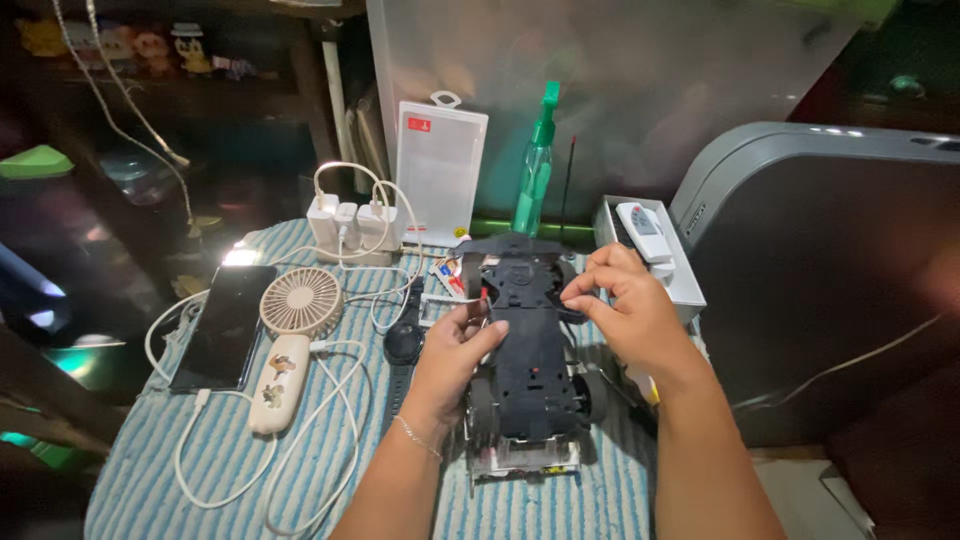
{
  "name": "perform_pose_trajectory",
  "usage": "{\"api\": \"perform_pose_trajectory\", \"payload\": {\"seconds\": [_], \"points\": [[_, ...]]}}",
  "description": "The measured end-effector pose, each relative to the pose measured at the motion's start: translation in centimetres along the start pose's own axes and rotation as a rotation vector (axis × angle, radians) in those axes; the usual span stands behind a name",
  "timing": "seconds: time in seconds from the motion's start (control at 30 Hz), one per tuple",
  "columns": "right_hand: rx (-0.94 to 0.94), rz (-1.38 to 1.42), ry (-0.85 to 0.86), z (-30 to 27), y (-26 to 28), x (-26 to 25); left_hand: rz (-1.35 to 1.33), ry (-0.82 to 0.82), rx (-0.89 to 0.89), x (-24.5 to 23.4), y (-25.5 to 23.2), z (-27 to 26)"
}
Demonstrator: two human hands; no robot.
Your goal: The person wipes a toy car with a cleaning wipe, spraying it with liquid from a green spray bottle, and turns the car over to wipe different sides. They then use a screwdriver on the underside of the toy car while holding it steady on the bed.
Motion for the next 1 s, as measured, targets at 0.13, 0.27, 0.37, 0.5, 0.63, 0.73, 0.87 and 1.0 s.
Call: {"api": "perform_pose_trajectory", "payload": {"seconds": [0.13,0.27,0.37,0.5,0.63,0.73,0.87,1.0], "points": [[0.085,0.097,0.019,-0.4,-0.4,1.0,-0.005,-0.025,-0.004,-0.7,0.8,-0.3],[0.075,0.087,0.038,0.0,-0.3,1.9,0.006,-0.028,0.006,-0.7,0.6,-0.3],[0.087,0.060,0.031,0.2,-0.4,2.1,-0.012,-0.011,0.016,-0.3,0.1,-0.5],[0.054,0.023,0.011,0.2,-0.2,2.2,-0.010,-0.022,0.012,0.0,-0.4,-0.7],[0.027,0.001,-0.013,0.1,0.1,2.1,-0.025,-0.010,0.027,0.3,-0.8,-0.9],[-0.009,-0.014,-0.017,0.1,0.7,1.9,0.014,-0.013,0.047,0.3,-0.8,-0.9],[-0.092,-0.083,-0.025,-0.1,2.1,1.5,0.034,-0.021,0.062,0.4,-0.7,-0.9],[-0.160,-0.197,-0.065,-0.4,3.4,1.4,0.052,-0.019,0.068,0.4,-0.5,-0.9]]}}
Point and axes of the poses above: each hand's wrist, its own z-axis towards the middle knuckle, its own x-axis out of the palm, y = z × x, the point moved 5 cm from there along z, towards the middle knuckle, and after that the axes turned 12 degrees about x, right-handed, at the moved point
